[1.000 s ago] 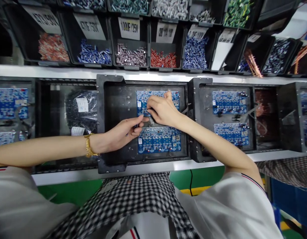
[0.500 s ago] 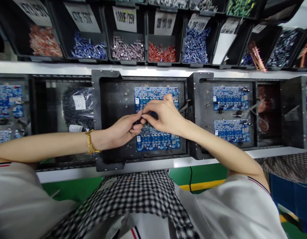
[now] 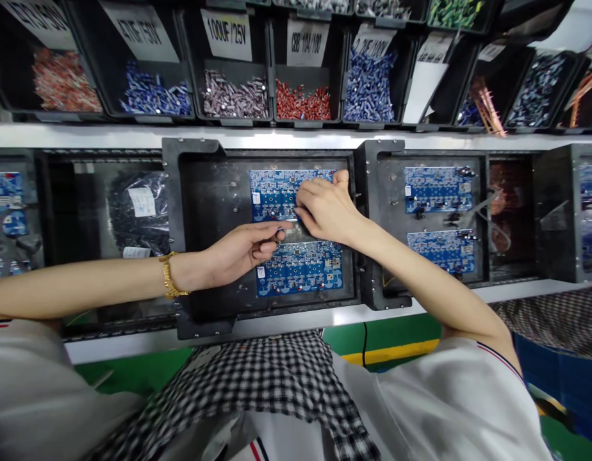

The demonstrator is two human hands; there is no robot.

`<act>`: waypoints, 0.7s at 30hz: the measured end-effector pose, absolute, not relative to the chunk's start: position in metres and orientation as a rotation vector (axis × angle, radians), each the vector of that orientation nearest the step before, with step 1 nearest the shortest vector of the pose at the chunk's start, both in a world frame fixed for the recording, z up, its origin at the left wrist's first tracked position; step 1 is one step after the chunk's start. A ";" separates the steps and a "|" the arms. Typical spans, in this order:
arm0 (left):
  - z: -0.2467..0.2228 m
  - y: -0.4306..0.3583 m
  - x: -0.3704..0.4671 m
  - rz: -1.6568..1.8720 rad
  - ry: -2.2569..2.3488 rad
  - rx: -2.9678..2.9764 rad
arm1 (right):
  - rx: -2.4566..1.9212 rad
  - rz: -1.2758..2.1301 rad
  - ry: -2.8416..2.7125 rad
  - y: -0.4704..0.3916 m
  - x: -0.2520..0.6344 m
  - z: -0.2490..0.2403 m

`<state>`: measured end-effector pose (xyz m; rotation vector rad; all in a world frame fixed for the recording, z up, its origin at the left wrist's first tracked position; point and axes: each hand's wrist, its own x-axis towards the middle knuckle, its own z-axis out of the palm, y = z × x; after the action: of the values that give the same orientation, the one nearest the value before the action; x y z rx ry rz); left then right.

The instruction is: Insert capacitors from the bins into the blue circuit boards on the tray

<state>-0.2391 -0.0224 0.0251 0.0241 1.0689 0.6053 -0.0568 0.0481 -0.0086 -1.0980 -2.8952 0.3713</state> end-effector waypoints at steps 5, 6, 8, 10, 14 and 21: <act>0.022 -0.021 -0.239 0.610 1.091 0.008 | -1.160 0.300 -2.878 0.039 -0.058 -0.008; 0.021 -0.022 -0.238 0.605 1.097 0.001 | -1.188 0.330 -2.848 0.036 -0.059 -0.005; 0.022 -0.025 -0.233 0.600 1.103 0.009 | -1.211 0.471 -2.754 0.030 -0.061 0.004; 0.025 -0.026 -0.229 0.579 1.094 0.038 | -1.143 0.689 -2.664 0.025 -0.064 0.015; 0.036 -0.001 -0.254 0.426 1.099 0.267 | -1.097 0.807 -2.628 0.029 -0.056 0.029; 0.037 0.102 -0.359 0.803 2.018 1.655 | -1.282 0.522 -2.813 0.052 -0.020 0.008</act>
<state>-0.3593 0.1024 0.0368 1.6549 2.0181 0.8031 -0.0198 0.0519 0.0076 -1.2823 -2.8125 0.5223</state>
